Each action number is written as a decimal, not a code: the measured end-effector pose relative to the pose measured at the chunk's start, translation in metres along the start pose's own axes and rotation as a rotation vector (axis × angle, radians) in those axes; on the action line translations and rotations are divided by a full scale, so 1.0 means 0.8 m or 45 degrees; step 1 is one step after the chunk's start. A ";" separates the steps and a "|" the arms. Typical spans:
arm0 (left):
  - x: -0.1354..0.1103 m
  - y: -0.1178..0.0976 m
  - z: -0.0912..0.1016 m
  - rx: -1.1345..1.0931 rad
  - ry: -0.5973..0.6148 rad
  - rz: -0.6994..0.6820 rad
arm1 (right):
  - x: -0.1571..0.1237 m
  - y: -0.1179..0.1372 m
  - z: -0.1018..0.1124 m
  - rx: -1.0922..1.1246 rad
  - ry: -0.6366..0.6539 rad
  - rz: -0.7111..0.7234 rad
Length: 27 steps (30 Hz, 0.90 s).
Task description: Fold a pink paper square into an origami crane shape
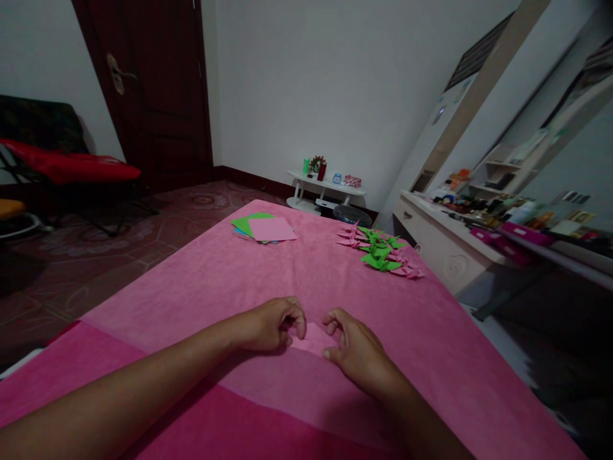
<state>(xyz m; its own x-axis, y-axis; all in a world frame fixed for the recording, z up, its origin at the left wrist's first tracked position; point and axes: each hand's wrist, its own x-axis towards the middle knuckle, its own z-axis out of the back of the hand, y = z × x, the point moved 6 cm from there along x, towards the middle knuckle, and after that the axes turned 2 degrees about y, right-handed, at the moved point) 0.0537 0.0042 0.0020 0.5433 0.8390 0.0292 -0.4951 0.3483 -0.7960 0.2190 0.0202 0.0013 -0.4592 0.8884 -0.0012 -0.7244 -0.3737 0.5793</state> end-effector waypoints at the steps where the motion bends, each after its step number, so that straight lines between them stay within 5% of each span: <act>1: 0.000 0.001 0.001 -0.013 -0.006 0.001 | 0.001 0.000 0.001 0.008 0.018 -0.006; 7: 0.005 -0.003 0.013 -0.210 -0.146 -0.109 | 0.003 -0.009 0.003 0.178 0.173 -0.080; 12: 0.000 0.008 0.048 -0.645 -0.831 0.084 | 0.006 -0.006 0.004 0.807 0.120 -0.123; 14: -0.004 0.009 0.047 -0.816 -0.984 0.112 | 0.005 -0.001 0.000 1.003 0.100 -0.144; 16: -0.002 0.005 0.034 -1.016 -0.934 0.081 | 0.003 0.006 -0.007 1.119 0.092 -0.142; 21: 0.009 -0.017 -0.017 -1.206 -0.390 0.110 | -0.006 0.023 -0.025 1.226 0.117 -0.118; 27: 0.007 -0.015 -0.021 -1.155 -0.430 0.195 | -0.009 0.036 -0.026 1.214 0.161 -0.022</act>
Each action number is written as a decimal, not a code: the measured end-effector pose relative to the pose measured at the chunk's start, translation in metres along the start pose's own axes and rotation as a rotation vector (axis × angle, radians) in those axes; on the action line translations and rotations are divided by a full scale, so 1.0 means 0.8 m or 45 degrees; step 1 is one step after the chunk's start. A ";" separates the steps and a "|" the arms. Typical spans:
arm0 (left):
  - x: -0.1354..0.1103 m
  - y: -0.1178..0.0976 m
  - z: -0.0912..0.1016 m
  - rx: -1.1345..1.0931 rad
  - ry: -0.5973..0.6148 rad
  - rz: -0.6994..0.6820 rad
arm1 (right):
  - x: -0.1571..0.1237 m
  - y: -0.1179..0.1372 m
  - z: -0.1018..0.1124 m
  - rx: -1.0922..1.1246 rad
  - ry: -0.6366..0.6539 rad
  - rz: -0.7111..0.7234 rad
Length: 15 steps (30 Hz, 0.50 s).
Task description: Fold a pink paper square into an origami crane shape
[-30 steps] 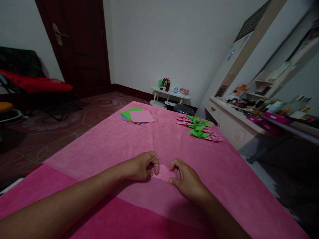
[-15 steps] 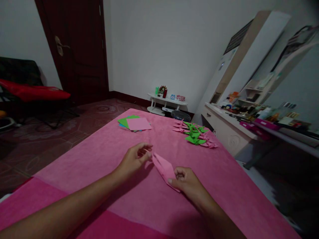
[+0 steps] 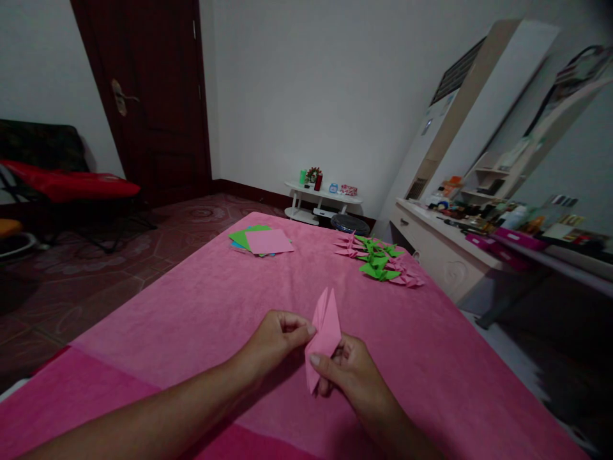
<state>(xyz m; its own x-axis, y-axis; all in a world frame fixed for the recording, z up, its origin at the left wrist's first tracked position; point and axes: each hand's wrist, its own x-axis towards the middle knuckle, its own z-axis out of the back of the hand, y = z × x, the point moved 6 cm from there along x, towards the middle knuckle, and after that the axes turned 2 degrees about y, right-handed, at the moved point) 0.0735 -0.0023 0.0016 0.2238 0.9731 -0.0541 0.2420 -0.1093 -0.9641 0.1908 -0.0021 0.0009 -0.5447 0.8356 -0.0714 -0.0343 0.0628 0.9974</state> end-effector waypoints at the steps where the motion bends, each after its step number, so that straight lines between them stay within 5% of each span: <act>1: 0.001 -0.001 0.002 -0.003 -0.008 0.004 | -0.001 0.003 0.001 -0.020 0.015 0.002; 5: 0.005 -0.008 0.014 0.005 0.007 0.013 | -0.006 0.026 0.028 -0.259 -0.138 0.145; 9: 0.010 -0.006 0.027 0.050 0.089 0.172 | -0.022 0.061 0.057 -0.927 -0.441 0.664; 12: 0.011 -0.004 0.029 0.219 0.242 0.253 | -0.032 0.068 0.036 -1.317 -0.199 1.091; 15: 0.012 -0.005 0.024 0.475 0.398 0.175 | -0.035 0.059 0.012 -1.500 0.073 1.229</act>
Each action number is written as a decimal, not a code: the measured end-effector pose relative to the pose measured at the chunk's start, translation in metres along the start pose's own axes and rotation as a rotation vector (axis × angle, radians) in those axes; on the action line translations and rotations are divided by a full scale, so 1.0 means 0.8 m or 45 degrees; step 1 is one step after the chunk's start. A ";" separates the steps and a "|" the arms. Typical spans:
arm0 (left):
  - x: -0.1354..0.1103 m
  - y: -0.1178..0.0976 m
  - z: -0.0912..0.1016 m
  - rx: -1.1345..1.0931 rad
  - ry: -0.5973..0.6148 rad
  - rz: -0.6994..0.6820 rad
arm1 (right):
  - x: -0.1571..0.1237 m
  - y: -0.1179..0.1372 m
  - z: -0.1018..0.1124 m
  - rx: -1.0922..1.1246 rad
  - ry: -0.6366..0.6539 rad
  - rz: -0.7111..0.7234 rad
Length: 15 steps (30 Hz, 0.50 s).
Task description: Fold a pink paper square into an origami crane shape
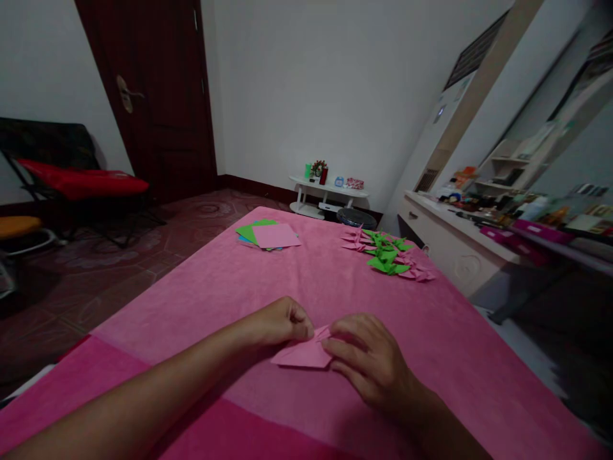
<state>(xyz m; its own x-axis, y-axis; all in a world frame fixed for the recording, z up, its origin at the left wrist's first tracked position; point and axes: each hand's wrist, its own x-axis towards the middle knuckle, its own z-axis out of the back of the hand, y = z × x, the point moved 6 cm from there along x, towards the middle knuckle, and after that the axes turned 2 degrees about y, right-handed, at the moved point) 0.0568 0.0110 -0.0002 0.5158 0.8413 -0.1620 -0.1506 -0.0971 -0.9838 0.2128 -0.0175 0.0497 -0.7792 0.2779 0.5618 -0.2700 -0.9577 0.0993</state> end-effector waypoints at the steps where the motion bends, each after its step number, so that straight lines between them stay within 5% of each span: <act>1: 0.001 0.000 -0.001 0.094 0.013 -0.026 | 0.001 0.004 -0.006 0.002 0.058 0.030; 10: 0.003 0.005 0.000 0.807 -0.340 -0.273 | -0.005 0.005 -0.039 0.039 0.298 -0.016; 15: -0.003 -0.009 -0.021 0.958 -0.167 -0.589 | -0.009 0.006 -0.047 0.045 0.334 -0.095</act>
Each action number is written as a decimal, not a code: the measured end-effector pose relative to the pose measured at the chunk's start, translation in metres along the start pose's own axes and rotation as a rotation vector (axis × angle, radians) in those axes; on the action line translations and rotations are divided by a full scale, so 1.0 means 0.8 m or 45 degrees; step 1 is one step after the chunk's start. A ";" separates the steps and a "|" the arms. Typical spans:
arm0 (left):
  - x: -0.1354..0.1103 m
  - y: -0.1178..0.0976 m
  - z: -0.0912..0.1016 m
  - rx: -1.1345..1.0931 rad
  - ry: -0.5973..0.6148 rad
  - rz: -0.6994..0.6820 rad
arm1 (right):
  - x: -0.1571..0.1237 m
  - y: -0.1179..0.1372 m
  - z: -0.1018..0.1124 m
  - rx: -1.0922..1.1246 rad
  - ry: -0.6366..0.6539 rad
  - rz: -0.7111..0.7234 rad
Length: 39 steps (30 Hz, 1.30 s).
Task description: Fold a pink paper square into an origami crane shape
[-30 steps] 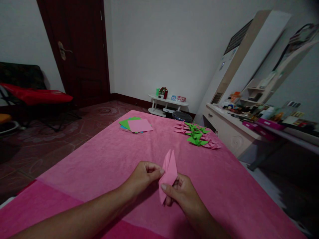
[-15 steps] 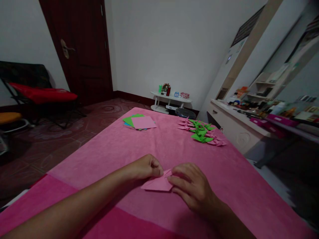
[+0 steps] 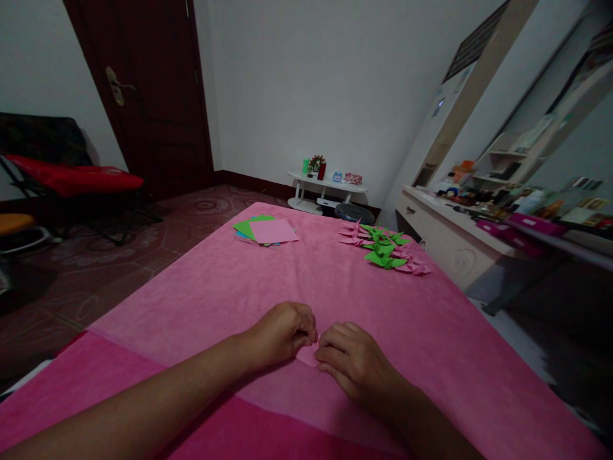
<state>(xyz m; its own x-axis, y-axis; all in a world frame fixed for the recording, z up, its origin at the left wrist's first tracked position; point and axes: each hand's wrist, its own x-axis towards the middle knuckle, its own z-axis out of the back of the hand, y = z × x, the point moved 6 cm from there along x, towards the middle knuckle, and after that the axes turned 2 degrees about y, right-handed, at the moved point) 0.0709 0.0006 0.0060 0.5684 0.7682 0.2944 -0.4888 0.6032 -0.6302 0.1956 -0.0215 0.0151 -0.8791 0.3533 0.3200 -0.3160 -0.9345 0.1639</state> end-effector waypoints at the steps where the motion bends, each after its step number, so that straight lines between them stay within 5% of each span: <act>1: -0.001 -0.005 -0.001 0.047 0.041 -0.047 | 0.000 0.000 -0.002 0.006 0.006 -0.029; 6: -0.007 -0.033 0.011 0.324 0.120 -0.164 | 0.003 -0.002 -0.006 0.097 -0.014 -0.134; 10: -0.012 -0.045 0.013 0.286 0.229 -0.203 | 0.006 -0.006 -0.006 0.175 -0.059 -0.183; 13: -0.014 -0.038 0.008 0.187 0.287 -0.187 | 0.006 -0.007 -0.003 0.218 -0.078 -0.194; 27: -0.019 -0.011 0.010 -0.102 0.123 0.070 | 0.004 -0.019 -0.010 0.429 -0.135 -0.382; 39: -0.025 -0.005 0.005 -0.032 0.102 0.208 | 0.005 -0.023 -0.017 0.549 -0.094 -0.543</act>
<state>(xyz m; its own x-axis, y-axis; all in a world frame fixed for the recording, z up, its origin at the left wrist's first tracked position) 0.0589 -0.0162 0.0060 0.5340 0.8355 0.1294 -0.5627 0.4655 -0.6832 0.1935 -0.0035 0.0008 -0.6749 0.7092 0.2040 -0.4484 -0.6136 0.6499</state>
